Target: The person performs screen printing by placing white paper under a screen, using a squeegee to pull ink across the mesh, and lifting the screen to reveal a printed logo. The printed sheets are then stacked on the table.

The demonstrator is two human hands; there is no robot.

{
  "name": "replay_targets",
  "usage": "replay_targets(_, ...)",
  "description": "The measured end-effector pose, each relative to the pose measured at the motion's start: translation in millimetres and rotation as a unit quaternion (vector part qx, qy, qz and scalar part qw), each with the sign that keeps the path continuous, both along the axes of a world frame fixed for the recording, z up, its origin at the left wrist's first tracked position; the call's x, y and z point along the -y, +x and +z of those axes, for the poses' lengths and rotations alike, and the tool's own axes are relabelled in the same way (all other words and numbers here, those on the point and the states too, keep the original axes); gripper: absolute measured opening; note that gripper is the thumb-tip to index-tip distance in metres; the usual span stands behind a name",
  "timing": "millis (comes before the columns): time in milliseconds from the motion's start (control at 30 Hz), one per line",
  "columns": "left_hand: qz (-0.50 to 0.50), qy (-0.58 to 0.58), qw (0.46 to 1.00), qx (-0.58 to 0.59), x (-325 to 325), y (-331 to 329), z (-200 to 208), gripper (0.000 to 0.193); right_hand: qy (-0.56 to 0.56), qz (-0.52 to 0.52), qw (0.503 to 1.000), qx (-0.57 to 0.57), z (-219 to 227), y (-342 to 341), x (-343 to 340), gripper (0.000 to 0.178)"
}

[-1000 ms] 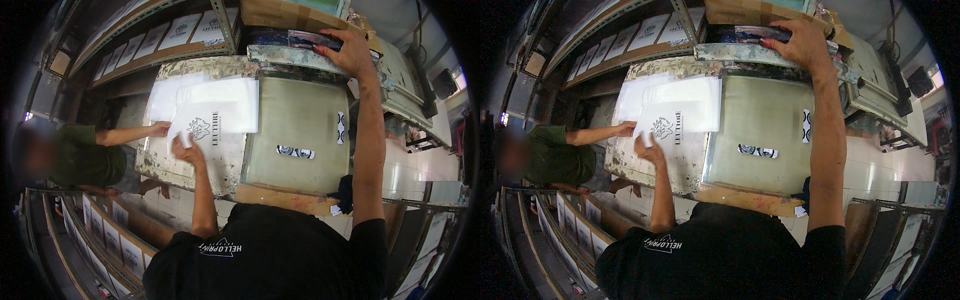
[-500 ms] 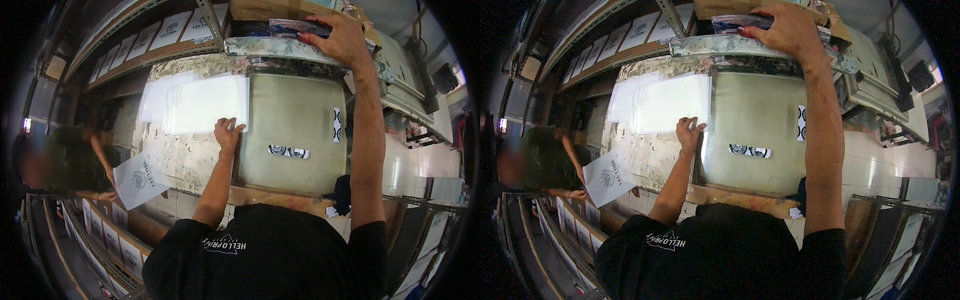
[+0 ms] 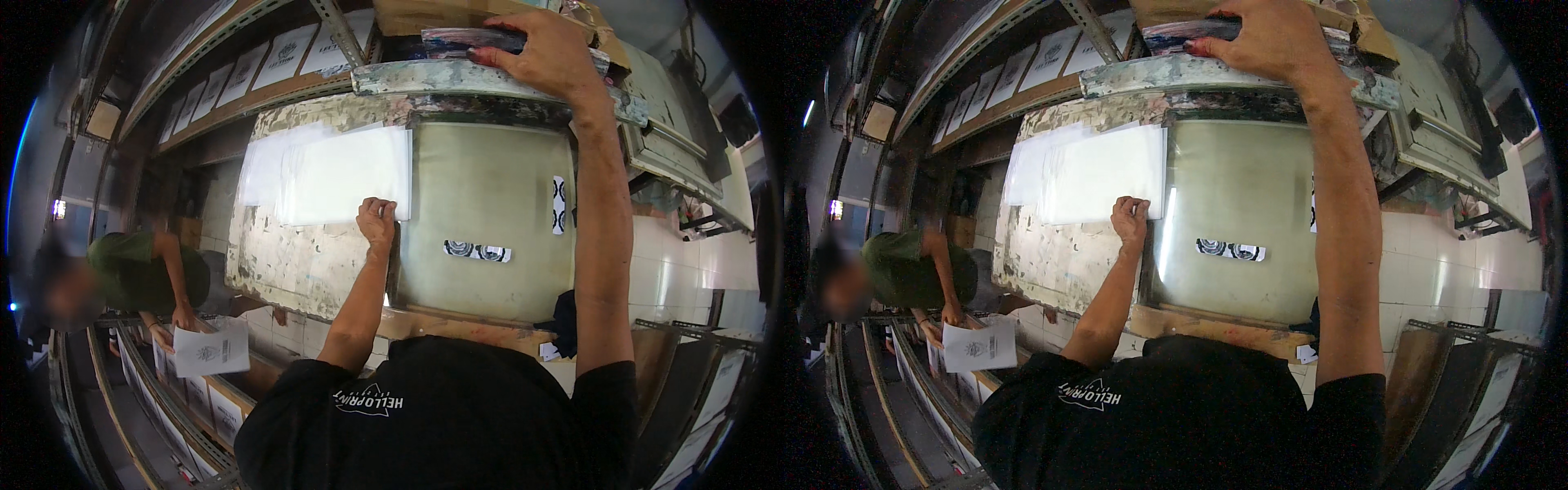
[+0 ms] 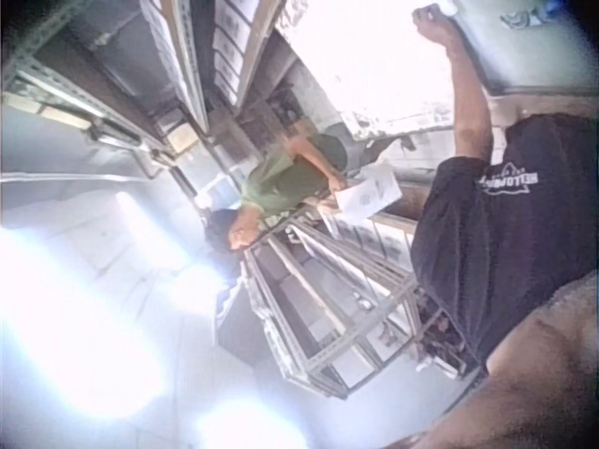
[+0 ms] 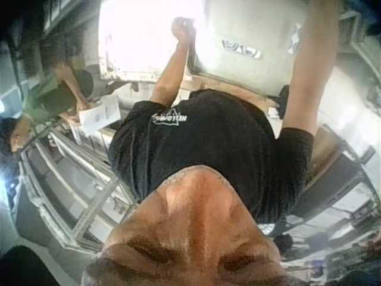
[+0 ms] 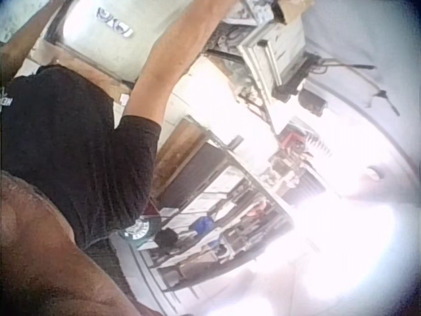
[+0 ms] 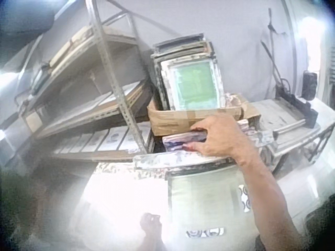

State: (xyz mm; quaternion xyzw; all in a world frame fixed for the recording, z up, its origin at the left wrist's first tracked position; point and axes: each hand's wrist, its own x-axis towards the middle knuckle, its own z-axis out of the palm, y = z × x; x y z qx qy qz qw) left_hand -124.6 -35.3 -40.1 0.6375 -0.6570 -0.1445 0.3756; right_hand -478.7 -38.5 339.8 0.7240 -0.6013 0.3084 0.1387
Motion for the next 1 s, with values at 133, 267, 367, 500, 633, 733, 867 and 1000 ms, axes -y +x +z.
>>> replay_targets(133, -0.037, -0.066, 0.997, 0.01, -8, -3, 10, 0.019, 0.037, 0.0, 0.998, 0.048, 15, 10, -9, 0.053)
replay_targets(267, -0.02, -0.075, 0.997, 0.007, -5, -3, -2, 0.021, 0.047, 0.012, 0.998, 0.051, 16, 7, -7, 0.054)
replay_targets(367, 0.001, -0.07, 0.988, -0.139, 5, 5, -16, 0.016, 0.038, 0.017, 0.998, 0.042, 17, 6, -6, 0.055)
replay_targets(500, 0.085, -0.042, 0.966, -0.242, 24, 9, 30, 0.013, 0.049, 0.002, 0.998, 0.046, 15, 9, -8, 0.057)
replay_targets(633, -0.099, -0.1, 0.98, -0.144, 28, -7, 81, 0.01, 0.067, 0.013, 0.995, 0.07, 20, 9, -7, 0.058)
replay_targets(733, -0.284, 0.086, 0.955, 0.005, -1, -49, 100, 0.037, 0.041, 0.002, 0.998, 0.047, 16, 5, -9, 0.056)
replay_targets(867, -0.328, 0.079, 0.903, 0.266, -34, -79, 52, 0.049, 0.062, 0.012, 0.996, 0.056, 15, 9, -2, 0.054)
replay_targets(1000, -0.42, 0.028, 0.88, 0.221, -32, -140, 28, 0.044, 0.081, 0.008, 0.994, 0.07, 20, 8, -6, 0.054)
